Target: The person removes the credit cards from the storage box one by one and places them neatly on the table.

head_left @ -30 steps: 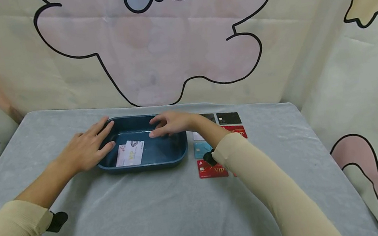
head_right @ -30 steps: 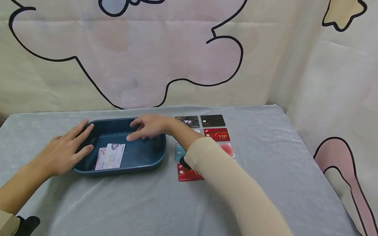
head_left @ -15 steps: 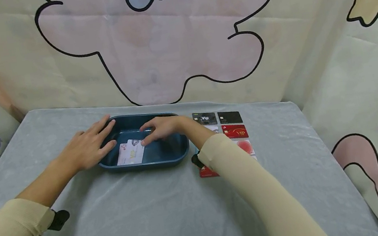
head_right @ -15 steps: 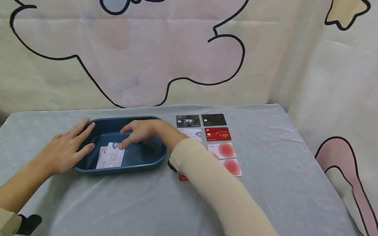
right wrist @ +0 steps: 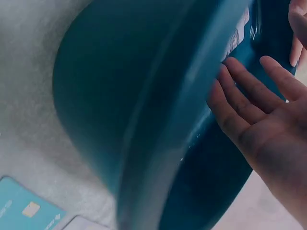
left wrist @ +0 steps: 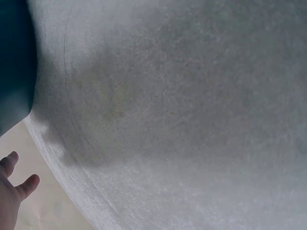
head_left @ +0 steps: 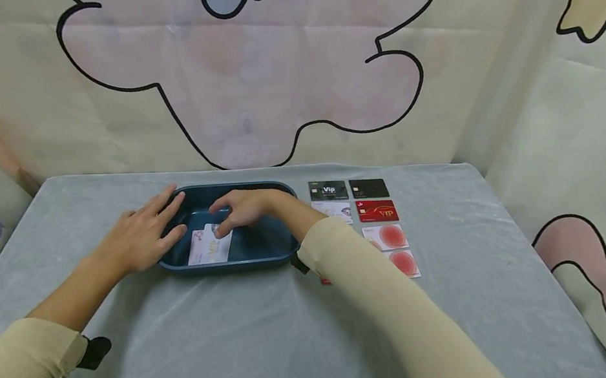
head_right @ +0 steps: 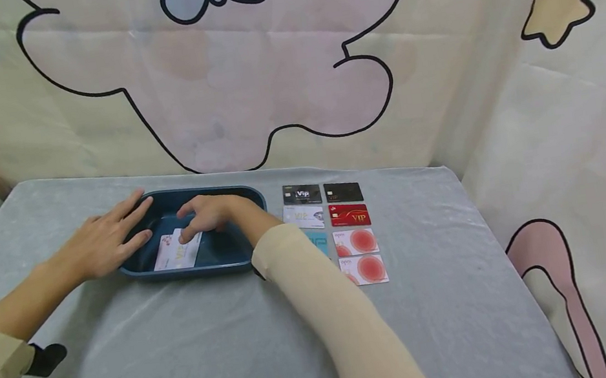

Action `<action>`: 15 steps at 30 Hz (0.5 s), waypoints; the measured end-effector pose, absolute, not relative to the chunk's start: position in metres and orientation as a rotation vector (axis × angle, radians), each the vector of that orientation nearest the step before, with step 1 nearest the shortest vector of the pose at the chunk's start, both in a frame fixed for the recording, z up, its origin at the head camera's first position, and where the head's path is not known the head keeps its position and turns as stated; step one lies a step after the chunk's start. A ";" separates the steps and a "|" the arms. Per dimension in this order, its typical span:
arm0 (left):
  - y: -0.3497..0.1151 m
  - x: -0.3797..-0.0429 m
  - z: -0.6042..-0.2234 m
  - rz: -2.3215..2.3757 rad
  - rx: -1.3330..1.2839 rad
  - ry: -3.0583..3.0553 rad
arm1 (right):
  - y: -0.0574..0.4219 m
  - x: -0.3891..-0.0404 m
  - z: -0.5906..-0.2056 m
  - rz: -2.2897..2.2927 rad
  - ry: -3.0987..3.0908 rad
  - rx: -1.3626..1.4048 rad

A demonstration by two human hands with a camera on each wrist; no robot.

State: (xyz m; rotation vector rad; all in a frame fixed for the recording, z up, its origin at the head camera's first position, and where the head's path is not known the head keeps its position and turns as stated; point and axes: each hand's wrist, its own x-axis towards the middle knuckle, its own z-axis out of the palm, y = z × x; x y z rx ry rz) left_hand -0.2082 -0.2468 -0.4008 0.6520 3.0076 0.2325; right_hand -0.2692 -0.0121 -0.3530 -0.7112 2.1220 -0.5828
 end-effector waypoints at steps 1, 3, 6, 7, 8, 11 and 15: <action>-0.247 -0.208 -0.401 0.233 0.651 3.008 | -0.014 -0.269 -0.354 -0.581 2.118 -0.724; -0.247 -0.208 -0.401 0.233 0.651 3.008 | -0.017 -0.269 -0.356 -0.582 2.110 -0.739; -0.247 -0.209 -0.401 0.231 0.656 3.008 | -0.021 -0.268 -0.358 -0.585 2.094 -0.744; -0.248 -0.209 -0.401 0.231 0.660 3.008 | -0.022 -0.268 -0.359 -0.587 2.093 -0.737; -0.248 -0.209 -0.401 0.233 0.663 3.008 | -0.023 -0.267 -0.359 -0.586 2.093 -0.735; -0.248 -0.209 -0.401 0.239 0.673 3.008 | -0.024 -0.266 -0.360 -0.575 2.097 -0.729; -0.249 -0.209 -0.401 0.237 0.681 3.009 | -0.025 -0.265 -0.360 -0.559 2.101 -0.738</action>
